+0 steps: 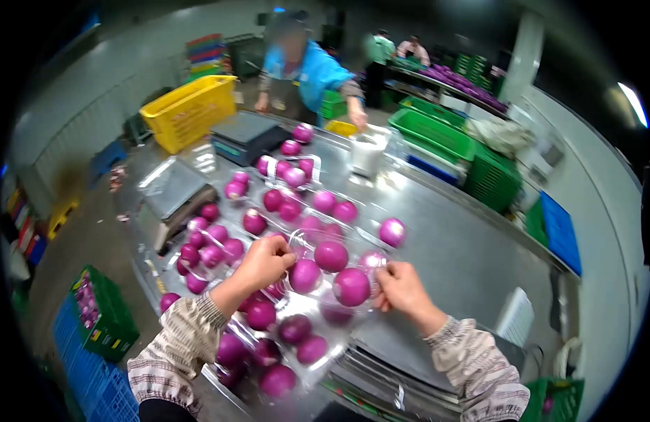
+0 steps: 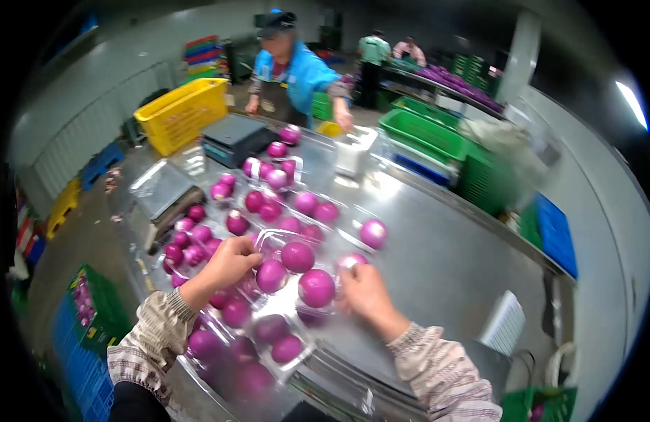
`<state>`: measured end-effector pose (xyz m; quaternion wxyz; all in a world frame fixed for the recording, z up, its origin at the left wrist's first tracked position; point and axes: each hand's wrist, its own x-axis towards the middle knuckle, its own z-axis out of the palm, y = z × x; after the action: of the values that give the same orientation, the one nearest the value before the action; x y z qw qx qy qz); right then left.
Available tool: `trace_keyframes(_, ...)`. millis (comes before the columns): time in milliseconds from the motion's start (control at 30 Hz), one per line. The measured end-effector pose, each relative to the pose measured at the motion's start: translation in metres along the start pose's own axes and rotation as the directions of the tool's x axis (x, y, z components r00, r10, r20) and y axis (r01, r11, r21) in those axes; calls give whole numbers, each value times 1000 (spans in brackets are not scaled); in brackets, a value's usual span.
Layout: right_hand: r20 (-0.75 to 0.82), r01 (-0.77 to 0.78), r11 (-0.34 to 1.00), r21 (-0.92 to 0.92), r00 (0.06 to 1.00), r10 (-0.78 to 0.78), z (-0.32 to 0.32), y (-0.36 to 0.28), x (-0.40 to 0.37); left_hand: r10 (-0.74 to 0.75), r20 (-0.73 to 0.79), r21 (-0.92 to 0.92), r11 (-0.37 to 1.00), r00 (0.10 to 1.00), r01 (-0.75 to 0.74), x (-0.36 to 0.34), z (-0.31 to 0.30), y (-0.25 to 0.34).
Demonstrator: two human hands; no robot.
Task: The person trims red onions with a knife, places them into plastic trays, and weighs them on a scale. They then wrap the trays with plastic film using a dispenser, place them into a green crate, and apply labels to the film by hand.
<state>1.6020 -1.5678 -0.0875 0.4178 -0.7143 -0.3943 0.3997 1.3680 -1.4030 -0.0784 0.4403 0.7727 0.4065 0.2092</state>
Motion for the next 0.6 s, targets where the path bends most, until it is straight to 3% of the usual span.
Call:
trace_keyframes(67, -135, -77, 997, -5, 988, 75, -51, 3, -69, -22, 196, -172, 983, 980, 57, -25, 52, 37)
trace_keyframes(100, -208, -107, 994, -30, 973, 98, -72, 12, -100, 64, 245, -243, 970, 967, -2, -33, 85, 45)
trace_keyframes(200, -406, -155, 983, -103, 908, 101, -122, 56, -180, 157, 400, -270, 962, 903, -47, -53, 178, 67)
trace_keyframes(267, -515, -170, 977, -125, 853, 83, -143, 107, -216, 122, 505, -290, 957, 855, 34, -74, 223, 86)
trace_keyframes(333, -569, -179, 957, -228, 822, 18, -156, 145, -240, 79, 620, -154, 988, 781, 22, -89, 246, 100)
trace_keyframes(367, -586, -239, 961, -141, 802, 114, -156, 149, -251, 176, 472, -126, 983, 864, -131, -98, 258, 102)
trace_keyframes(433, -619, -168, 974, -151, 784, 39, -157, 170, -259, 404, 153, 12, 912, 902, -410, -114, 280, 105)
trace_keyframes(467, -634, -132, 979, -158, 773, 2, -157, 187, -258, 505, 114, 63, 856, 856, -513, -118, 287, 111)
trace_keyframes(500, -644, -87, 952, -294, 754, -130, -161, 215, -250, 600, 81, 115, 788, 796, -605, -123, 295, 117)
trace_keyframes(533, -660, -92, 951, -294, 740, -132, -159, 215, -252, 690, 51, 167, 707, 722, -687, -125, 301, 122)
trace_keyframes(567, -674, -99, 950, -297, 726, -136, -157, 212, -251, 638, 178, 231, 713, 749, -662, -126, 309, 122)
trace_keyframes(600, -686, -107, 947, -303, 715, -139, -155, 210, -251, 583, 153, 77, 798, 798, -597, -123, 317, 119)
